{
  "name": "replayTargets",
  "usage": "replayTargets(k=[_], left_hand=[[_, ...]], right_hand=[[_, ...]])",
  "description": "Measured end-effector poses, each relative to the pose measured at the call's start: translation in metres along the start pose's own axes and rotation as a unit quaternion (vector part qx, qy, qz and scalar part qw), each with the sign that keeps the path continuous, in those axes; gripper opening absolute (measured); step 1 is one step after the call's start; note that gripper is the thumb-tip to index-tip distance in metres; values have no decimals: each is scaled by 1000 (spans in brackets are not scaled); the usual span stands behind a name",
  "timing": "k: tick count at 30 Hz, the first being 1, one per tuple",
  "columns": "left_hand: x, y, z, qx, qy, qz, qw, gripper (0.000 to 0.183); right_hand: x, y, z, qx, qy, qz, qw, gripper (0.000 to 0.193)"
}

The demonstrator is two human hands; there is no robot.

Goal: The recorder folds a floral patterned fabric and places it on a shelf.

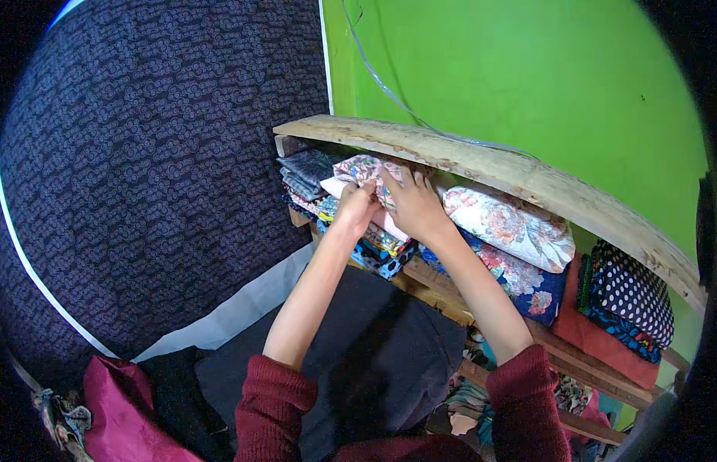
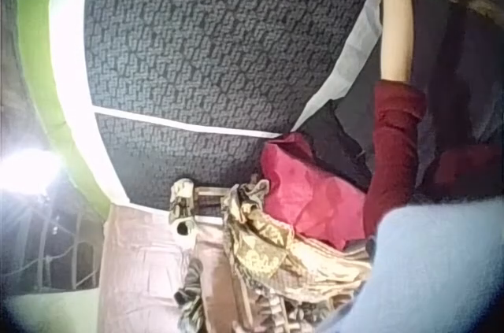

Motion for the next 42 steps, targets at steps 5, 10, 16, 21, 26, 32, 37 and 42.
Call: replayTargets(k=[5,10,16,21,26,32,37,42], left_hand=[[-25,-39,22,166,-105,-53,979,39],[-55,-52,31,7,24,-436,900,54],[-66,-34,22,-46,469,-727,499,76],[-67,-32,9,67,313,-625,712,46],[-53,-39,0,-1,373,-592,714,37],[-54,-52,-1,16,350,-578,737,43],[-54,-65,1,72,336,-521,781,42],[-54,-65,2,59,262,-571,776,40]], right_hand=[[-4,9,11,-27,-6,-16,999,57],[-8,15,20,-57,-78,-14,995,58],[-9,16,25,-41,-90,-23,995,52],[12,-4,9,-17,-46,-31,998,73],[18,17,-12,-107,58,66,990,52],[17,32,-10,-163,21,94,982,48],[26,37,-1,-137,28,93,986,48],[22,29,2,-112,16,0,994,52]])
Point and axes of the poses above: each hand's wrist, its own z-axis away from the middle knuckle, its own y-axis out of the palm, x = y × z, the point moved 1 cm from there along -z, towards the middle knuckle, and after that the axes turned 10 degrees about -y, right-handed, at the moved point
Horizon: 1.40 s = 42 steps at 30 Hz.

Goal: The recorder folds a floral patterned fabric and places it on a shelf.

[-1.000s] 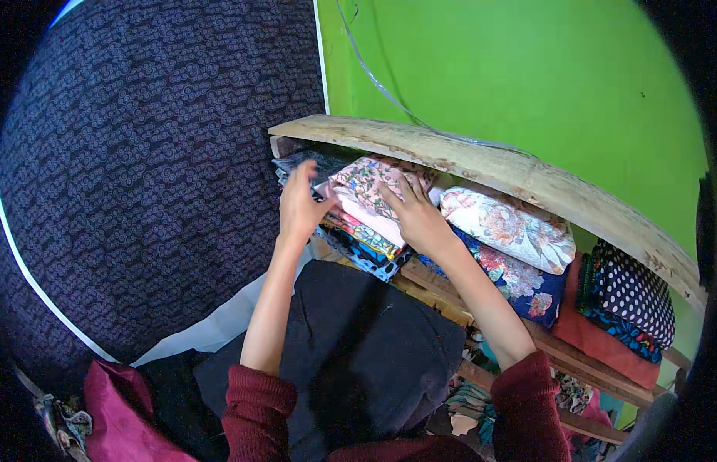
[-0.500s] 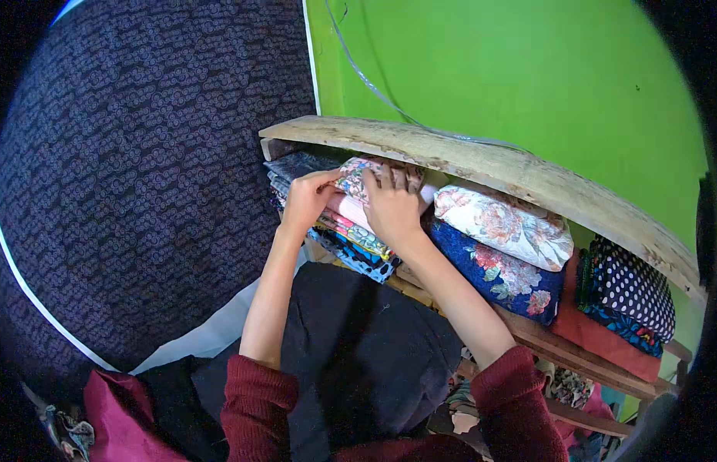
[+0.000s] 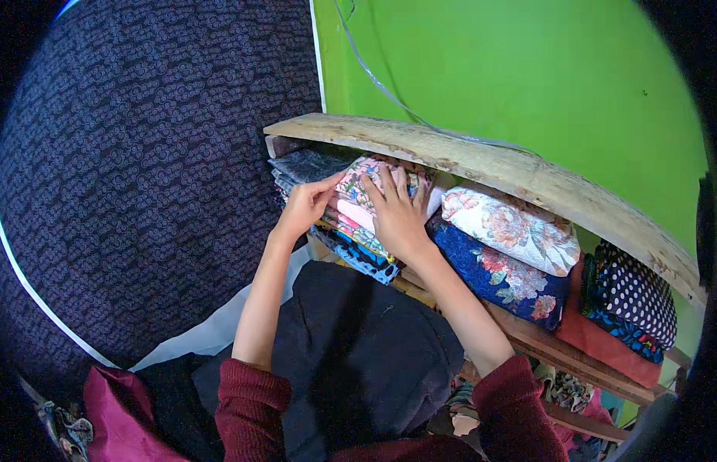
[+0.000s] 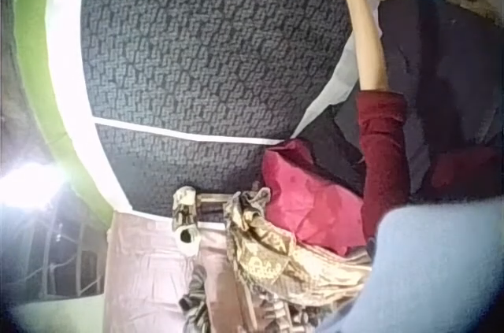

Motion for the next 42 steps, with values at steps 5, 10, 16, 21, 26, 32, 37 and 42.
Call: replayTargets(k=[5,10,16,21,26,32,37,42], left_hand=[[-8,5,5,-130,114,-86,981,35],[-23,12,8,-151,29,-212,965,28],[-62,51,-12,-218,-7,-286,933,43],[-39,64,-4,-160,-28,-254,953,60],[-37,60,7,-121,-60,-242,961,85],[-31,54,-2,-66,-32,-250,966,86],[-25,46,3,-53,-20,-236,970,87],[-10,45,3,-77,57,-8,995,55]], right_hand=[[9,-2,-2,35,16,16,999,51],[-6,-21,-21,157,27,-43,986,58],[-42,-24,-57,187,139,-168,958,43],[-59,25,-68,65,188,-185,962,53],[-75,50,-76,215,189,-195,938,74],[-75,57,-61,280,313,-185,889,88],[-60,49,-62,277,319,-170,890,92],[-78,53,-60,285,324,-198,880,87]])
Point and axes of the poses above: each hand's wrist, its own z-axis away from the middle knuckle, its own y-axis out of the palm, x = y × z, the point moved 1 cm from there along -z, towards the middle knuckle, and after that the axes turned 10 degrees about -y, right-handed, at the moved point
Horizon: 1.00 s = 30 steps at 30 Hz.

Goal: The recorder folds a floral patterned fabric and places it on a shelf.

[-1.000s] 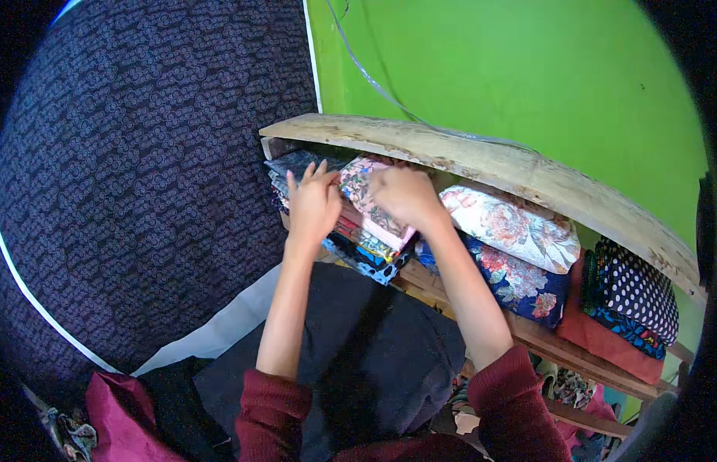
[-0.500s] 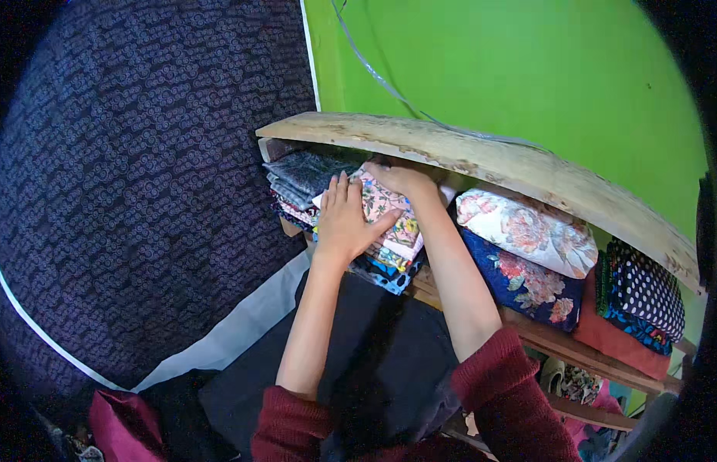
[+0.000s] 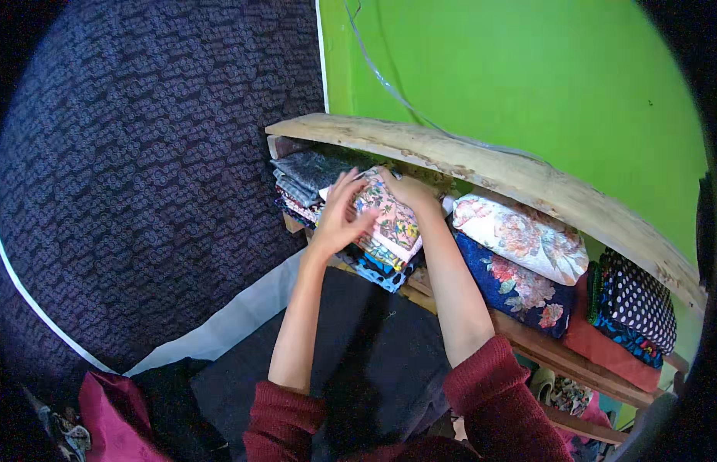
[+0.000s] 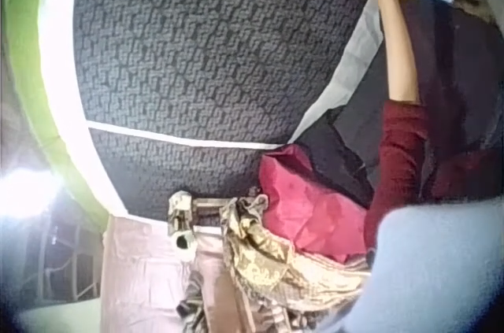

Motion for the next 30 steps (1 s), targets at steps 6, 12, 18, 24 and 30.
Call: replayTargets(k=[6,12,18,24,30], left_hand=[[44,-16,16,-104,-114,153,976,31],[30,-27,-11,-52,-74,-9,996,26],[6,-37,-11,-59,-159,-152,974,18],[15,-27,-1,-134,-125,-161,970,15],[-32,-1,-6,-121,-25,-73,990,38]], right_hand=[[10,2,5,-19,28,-41,999,82],[-12,2,-11,-82,-94,-144,982,77],[19,-10,21,-35,-108,-83,990,71],[27,-4,39,-93,-167,5,982,73],[15,-3,32,-80,-178,-5,981,59]])
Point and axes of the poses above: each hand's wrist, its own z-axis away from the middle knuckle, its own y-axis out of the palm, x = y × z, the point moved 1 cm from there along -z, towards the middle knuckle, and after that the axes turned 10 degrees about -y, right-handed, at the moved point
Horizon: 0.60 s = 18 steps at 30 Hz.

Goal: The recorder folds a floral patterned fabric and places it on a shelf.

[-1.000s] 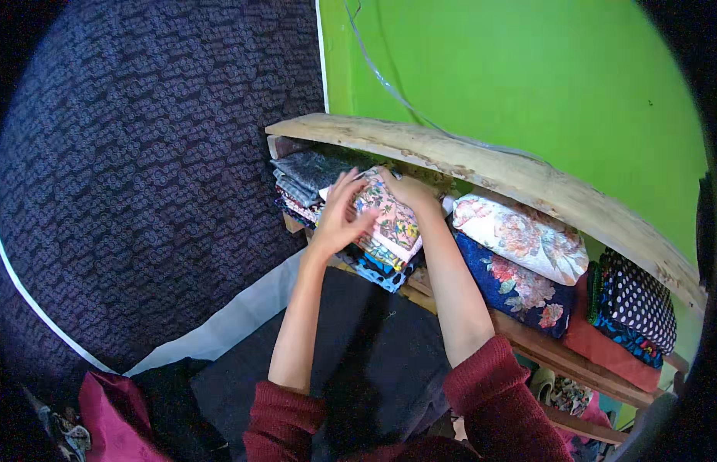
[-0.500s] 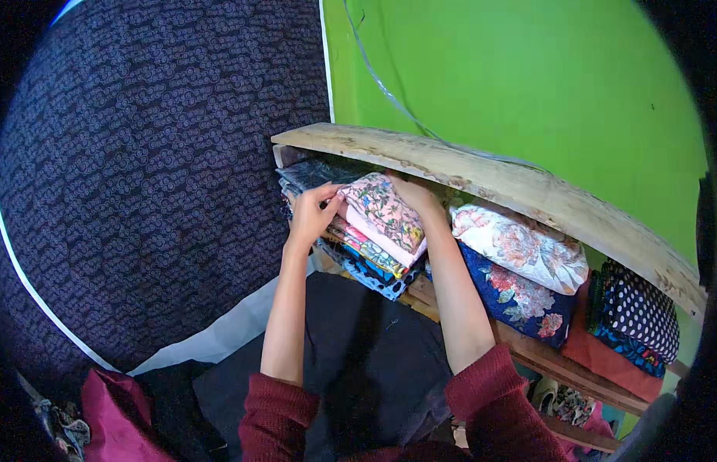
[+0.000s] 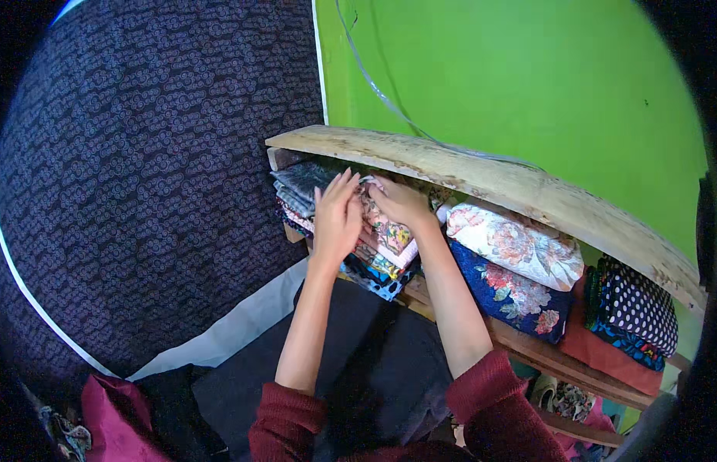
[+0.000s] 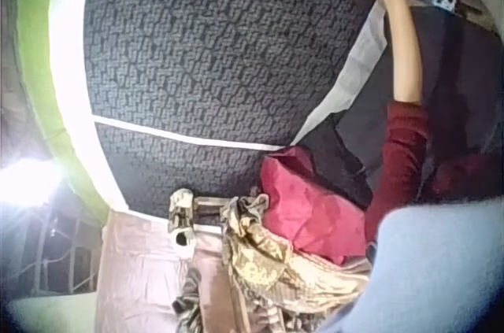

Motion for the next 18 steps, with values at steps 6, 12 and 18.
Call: replayTargets(k=[6,12,18], left_hand=[[10,18,23,73,-108,-162,978,54],[6,12,17,96,-101,-218,966,52],[-8,27,11,133,-78,-288,945,39]], right_hand=[[11,5,2,-2,57,11,998,55],[4,5,-6,30,69,-11,997,61],[-54,17,-35,1,115,-80,990,59]])
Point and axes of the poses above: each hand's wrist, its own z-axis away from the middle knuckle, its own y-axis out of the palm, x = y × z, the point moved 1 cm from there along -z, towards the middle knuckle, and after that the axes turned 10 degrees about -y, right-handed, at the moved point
